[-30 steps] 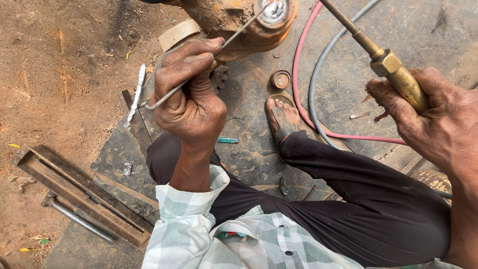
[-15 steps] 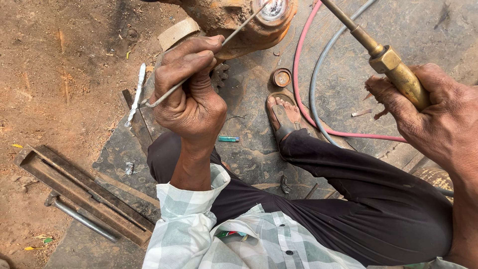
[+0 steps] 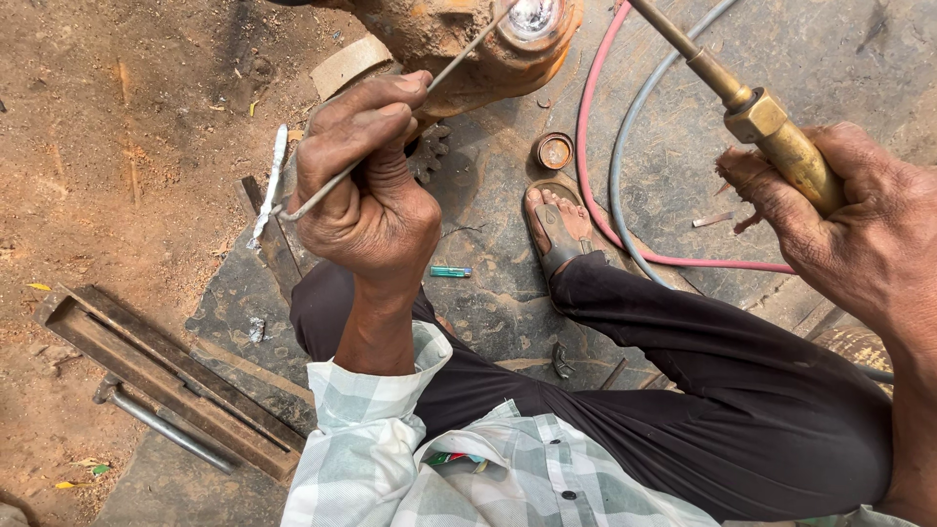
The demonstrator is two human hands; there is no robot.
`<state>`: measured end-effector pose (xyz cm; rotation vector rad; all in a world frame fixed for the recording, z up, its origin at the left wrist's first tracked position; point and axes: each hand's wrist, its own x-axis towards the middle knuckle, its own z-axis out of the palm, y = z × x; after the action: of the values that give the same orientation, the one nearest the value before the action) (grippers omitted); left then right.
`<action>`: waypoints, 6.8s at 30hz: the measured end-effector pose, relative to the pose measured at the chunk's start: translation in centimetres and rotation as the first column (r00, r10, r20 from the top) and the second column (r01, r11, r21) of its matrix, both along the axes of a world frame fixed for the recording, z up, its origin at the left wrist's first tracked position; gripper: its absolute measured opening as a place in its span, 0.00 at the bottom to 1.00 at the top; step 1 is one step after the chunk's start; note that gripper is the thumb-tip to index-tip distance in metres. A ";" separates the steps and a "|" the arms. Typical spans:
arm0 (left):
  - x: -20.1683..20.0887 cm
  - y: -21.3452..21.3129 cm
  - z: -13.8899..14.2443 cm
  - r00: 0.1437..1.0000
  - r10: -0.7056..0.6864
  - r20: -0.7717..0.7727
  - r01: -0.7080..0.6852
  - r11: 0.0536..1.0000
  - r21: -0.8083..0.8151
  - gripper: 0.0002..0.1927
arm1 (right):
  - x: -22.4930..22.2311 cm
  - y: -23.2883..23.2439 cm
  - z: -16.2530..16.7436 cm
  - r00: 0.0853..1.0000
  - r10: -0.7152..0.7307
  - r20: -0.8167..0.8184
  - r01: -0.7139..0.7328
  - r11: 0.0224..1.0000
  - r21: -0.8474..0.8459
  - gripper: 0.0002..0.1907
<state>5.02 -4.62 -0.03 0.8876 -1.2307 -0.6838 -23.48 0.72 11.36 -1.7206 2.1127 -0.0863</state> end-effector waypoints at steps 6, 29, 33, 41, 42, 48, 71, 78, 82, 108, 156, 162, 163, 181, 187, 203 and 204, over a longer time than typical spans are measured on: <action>0.0 0.3 0.1 1.000 -0.005 -0.016 0.005 1.000 -0.008 0.06 | -0.2 0.0 -0.1 0.991 0.038 0.125 -0.032 0.999 -0.044 0.16; 0.1 0.6 0.7 1.000 0.002 0.016 -0.002 1.000 0.006 0.06 | -0.9 0.3 -0.8 1.000 0.000 -0.014 0.001 0.998 0.066 0.16; 0.3 0.4 0.8 0.998 0.021 0.051 -0.021 1.000 0.013 0.06 | -1.2 0.3 -0.9 0.993 0.017 0.120 -0.016 1.000 -0.011 0.16; 0.0 0.3 0.8 1.000 0.005 0.029 -0.006 1.000 0.006 0.06 | -0.9 0.3 -0.8 1.000 -0.001 0.012 0.001 1.000 0.014 0.16; 0.0 0.3 0.8 0.999 0.013 0.035 -0.013 1.000 0.008 0.06 | -0.8 0.3 -0.8 0.999 -0.008 0.042 0.008 1.000 -0.002 0.17; 0.2 0.3 0.5 1.000 0.022 0.014 -0.022 1.000 -0.001 0.05 | -1.2 0.1 -1.0 1.000 0.028 0.001 -0.028 0.999 0.040 0.15; 0.3 0.6 1.2 0.999 -0.003 0.038 0.002 1.000 0.011 0.07 | -1.7 0.3 -1.3 0.993 0.053 0.110 -0.054 0.999 0.006 0.14; 0.5 0.7 1.2 0.999 0.005 0.041 -0.005 1.000 0.012 0.07 | -2.1 0.3 -1.5 0.984 0.063 0.165 -0.061 0.998 -0.015 0.15; 0.6 0.6 1.2 0.998 0.006 0.064 -0.006 1.000 -0.009 0.07 | -2.2 0.4 -1.8 0.981 0.085 0.175 -0.084 0.996 -0.018 0.15; 0.5 0.7 1.4 0.999 -0.031 0.039 0.032 0.999 -0.020 0.08 | -2.4 0.6 -1.7 0.992 0.066 0.110 -0.070 0.997 0.035 0.14; 0.4 0.5 1.1 0.999 -0.013 0.051 0.015 0.999 -0.031 0.07 | -2.6 0.4 -1.8 0.985 0.035 0.170 -0.041 0.998 0.036 0.14; 0.2 0.6 1.1 0.999 -0.039 0.027 0.040 0.999 -0.015 0.08 | -3.3 1.3 -2.1 0.988 0.043 0.148 -0.056 0.995 0.079 0.15; 0.3 0.7 1.2 0.999 -0.038 0.031 0.038 0.999 -0.010 0.08 | -3.5 1.4 -2.2 0.987 0.035 0.154 -0.050 0.994 0.092 0.16; 0.8 0.7 2.0 0.999 -0.023 0.036 0.023 1.000 0.003 0.08 | -3.7 1.6 -2.3 0.985 0.004 0.170 -0.021 0.995 0.102 0.16; 0.6 0.7 1.9 0.997 -0.052 0.049 0.053 0.998 -0.022 0.09 | -3.7 1.5 -2.2 0.985 -0.003 0.172 -0.016 0.994 0.112 0.16; 0.9 1.0 2.1 0.996 -0.067 0.052 0.067 0.998 -0.004 0.09 | -1.3 0.4 -0.2 0.997 0.061 -0.057 -0.057 0.996 0.075 0.16; 0.9 1.0 2.2 0.995 -0.073 0.067 0.073 0.997 -0.002 0.09 | -1.1 0.4 -0.2 0.989 0.034 -0.141 -0.015 0.991 0.132 0.17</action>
<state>5.94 -3.61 2.14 0.8711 -1.3289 -0.7147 -24.61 1.12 11.19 -1.7206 2.1445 0.1843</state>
